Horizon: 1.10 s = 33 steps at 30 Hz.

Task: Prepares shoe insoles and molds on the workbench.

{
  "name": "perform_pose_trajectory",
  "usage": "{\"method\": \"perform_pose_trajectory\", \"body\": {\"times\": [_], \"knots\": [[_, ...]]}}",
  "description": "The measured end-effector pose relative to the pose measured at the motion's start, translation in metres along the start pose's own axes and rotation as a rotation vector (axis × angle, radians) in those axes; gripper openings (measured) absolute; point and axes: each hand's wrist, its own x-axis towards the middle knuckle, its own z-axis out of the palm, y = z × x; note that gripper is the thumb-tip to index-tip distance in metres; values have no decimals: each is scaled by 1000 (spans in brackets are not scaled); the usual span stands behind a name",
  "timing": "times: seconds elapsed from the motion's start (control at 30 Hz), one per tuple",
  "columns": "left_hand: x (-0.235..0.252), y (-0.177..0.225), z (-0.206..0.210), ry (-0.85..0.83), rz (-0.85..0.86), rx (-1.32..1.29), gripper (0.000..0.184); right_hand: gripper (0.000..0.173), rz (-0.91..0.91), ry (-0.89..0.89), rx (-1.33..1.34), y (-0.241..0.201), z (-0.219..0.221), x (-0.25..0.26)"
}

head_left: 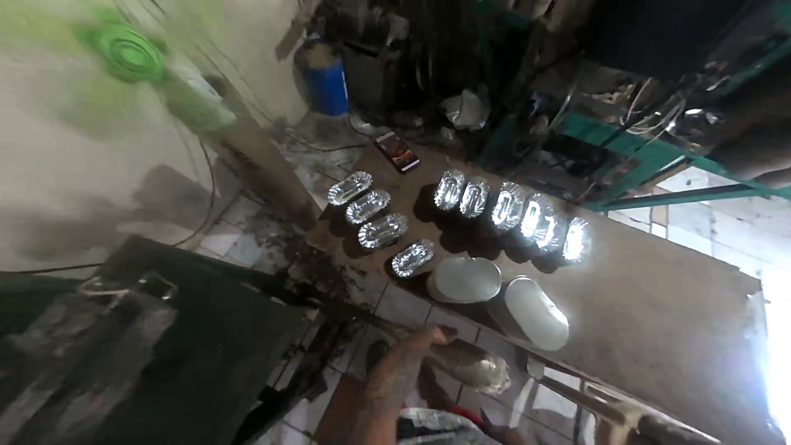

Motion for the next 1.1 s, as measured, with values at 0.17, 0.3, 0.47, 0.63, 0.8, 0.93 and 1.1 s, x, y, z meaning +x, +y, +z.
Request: {"method": "perform_pose_trajectory", "body": {"times": [0.17,0.3,0.47,0.63,0.8,0.93,1.1], "knots": [[-39,26,-64,54,-70,428,61,37,-261,-2,130,1,-20,15],[-172,21,-116,494,276,69,52,34,-656,-25,46,-26,-56,24],[-252,6,-215,1031,510,-596,42,29,-697,59,-12,-148,-104,19],[-271,-75,-244,1403,367,-132,62,27,-919,249,73,-279,-84,23],[-340,-188,-213,1241,-287,229,64,30,-1096,298,141,-405,-56,-1],[-399,-221,-191,951,-121,226,47,19,-1506,485,-277,-495,-24,-2],[-435,-312,-184,674,-237,530,42,24,-1928,333,-1039,-608,32,14]]}}
